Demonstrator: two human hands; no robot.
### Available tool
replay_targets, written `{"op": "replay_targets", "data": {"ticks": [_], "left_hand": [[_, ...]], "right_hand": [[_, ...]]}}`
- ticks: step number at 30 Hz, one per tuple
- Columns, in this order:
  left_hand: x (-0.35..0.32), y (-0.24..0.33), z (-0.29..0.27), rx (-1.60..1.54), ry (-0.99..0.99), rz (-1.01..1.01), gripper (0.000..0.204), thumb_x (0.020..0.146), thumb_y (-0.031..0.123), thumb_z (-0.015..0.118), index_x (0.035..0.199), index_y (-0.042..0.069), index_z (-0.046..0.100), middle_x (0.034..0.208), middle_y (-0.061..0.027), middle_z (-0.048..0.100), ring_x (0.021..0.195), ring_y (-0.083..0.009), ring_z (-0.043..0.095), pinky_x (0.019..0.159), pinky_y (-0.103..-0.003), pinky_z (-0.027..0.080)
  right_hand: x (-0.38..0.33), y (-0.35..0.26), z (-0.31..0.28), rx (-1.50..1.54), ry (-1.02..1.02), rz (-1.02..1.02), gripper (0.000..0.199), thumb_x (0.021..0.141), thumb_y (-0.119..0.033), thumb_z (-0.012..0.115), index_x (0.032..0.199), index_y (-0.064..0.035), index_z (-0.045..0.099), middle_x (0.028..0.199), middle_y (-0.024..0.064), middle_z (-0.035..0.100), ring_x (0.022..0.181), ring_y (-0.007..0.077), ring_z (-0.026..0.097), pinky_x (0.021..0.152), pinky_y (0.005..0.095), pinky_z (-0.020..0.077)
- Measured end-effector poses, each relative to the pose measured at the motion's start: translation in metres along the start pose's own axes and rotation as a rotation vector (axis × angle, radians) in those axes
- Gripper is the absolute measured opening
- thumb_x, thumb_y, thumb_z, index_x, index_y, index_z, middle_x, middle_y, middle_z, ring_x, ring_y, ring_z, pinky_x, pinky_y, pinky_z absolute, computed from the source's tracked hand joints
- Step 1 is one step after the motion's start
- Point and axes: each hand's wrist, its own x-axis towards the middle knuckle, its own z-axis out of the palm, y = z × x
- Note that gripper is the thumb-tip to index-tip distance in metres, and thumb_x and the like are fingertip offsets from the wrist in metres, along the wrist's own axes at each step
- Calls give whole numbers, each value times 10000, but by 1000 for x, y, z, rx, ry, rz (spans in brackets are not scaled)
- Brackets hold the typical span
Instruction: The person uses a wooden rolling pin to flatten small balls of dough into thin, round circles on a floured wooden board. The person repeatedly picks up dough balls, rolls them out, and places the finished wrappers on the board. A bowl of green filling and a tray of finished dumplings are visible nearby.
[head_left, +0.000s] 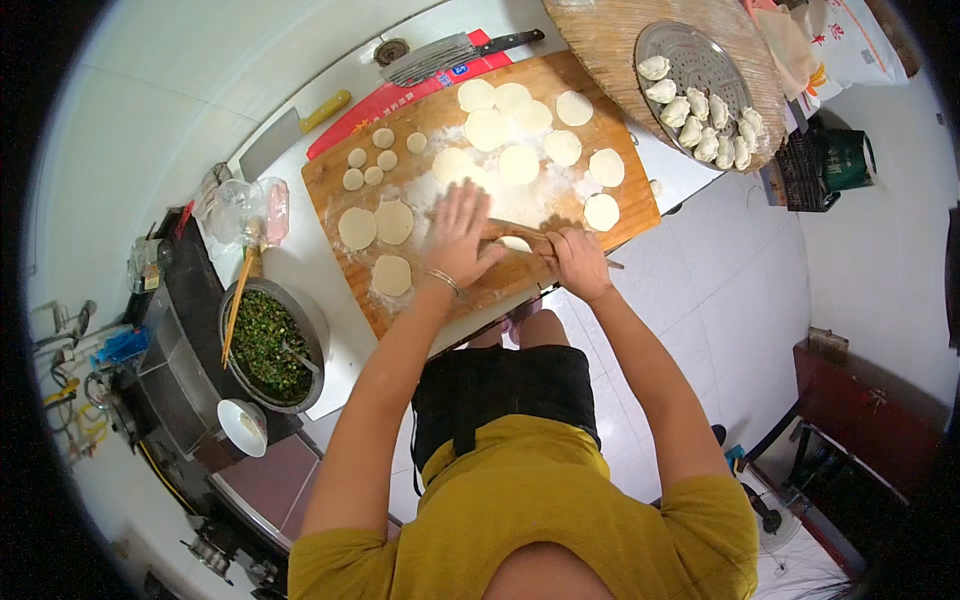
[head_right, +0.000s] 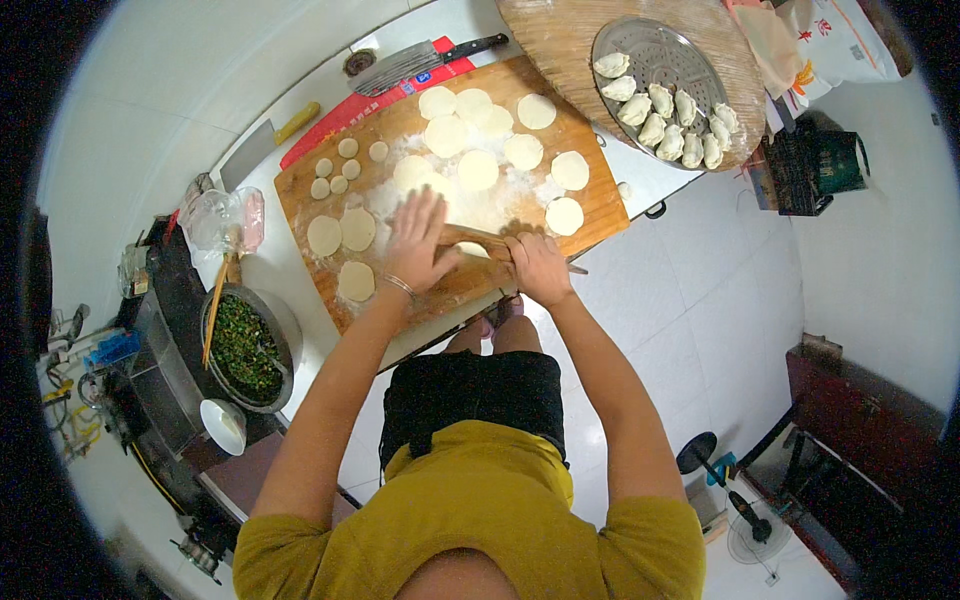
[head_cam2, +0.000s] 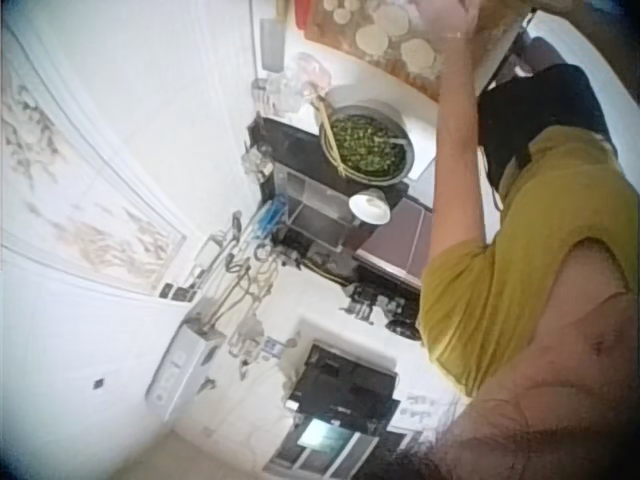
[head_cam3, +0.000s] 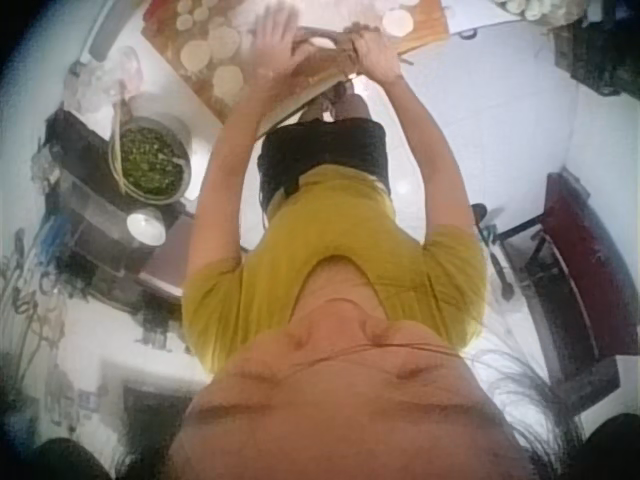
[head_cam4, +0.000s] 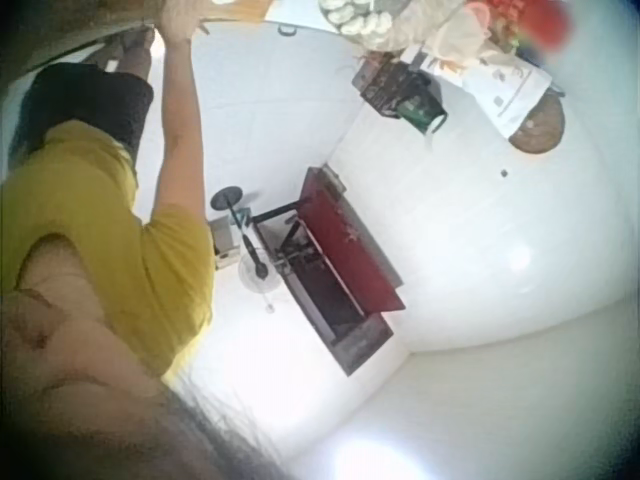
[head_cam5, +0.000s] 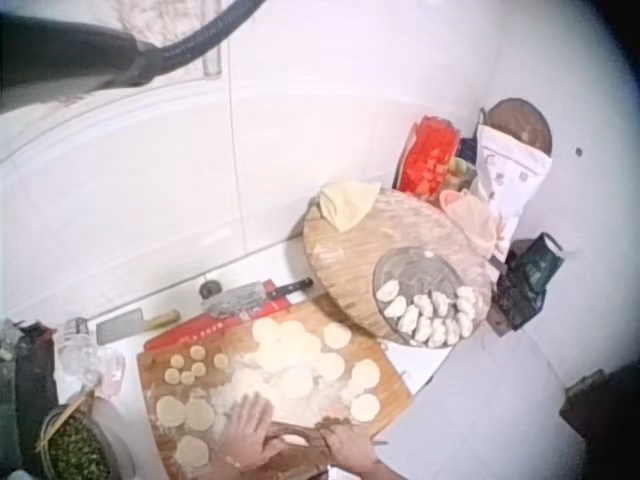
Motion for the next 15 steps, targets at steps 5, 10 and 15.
{"op": "replay_targets", "data": {"ticks": [5,10,15], "left_hand": [[5,10,14,-296,-37,210,414,806,226,707,1186,101,600,1330,-96,547,1292,-286,455,1116,-445,326],[-4,35,3,-493,-58,137,105,790,107,711,876,73,662,919,-101,689,870,-296,659,800,-400,535],[-12,33,28,-985,-81,-441,235,833,56,673,1064,53,631,973,-73,657,877,-145,624,747,-332,526]], "right_hand": [[0,-16,-31,202,-28,103,326,813,-191,687,1072,-42,555,970,125,566,881,321,593,781,420,484],[-16,-24,-37,742,-206,474,247,922,-213,609,1053,-6,575,950,166,605,859,331,598,761,417,489],[-27,-16,-28,936,-253,795,313,947,-262,589,1130,-9,576,862,168,630,762,310,625,718,385,498]]}}
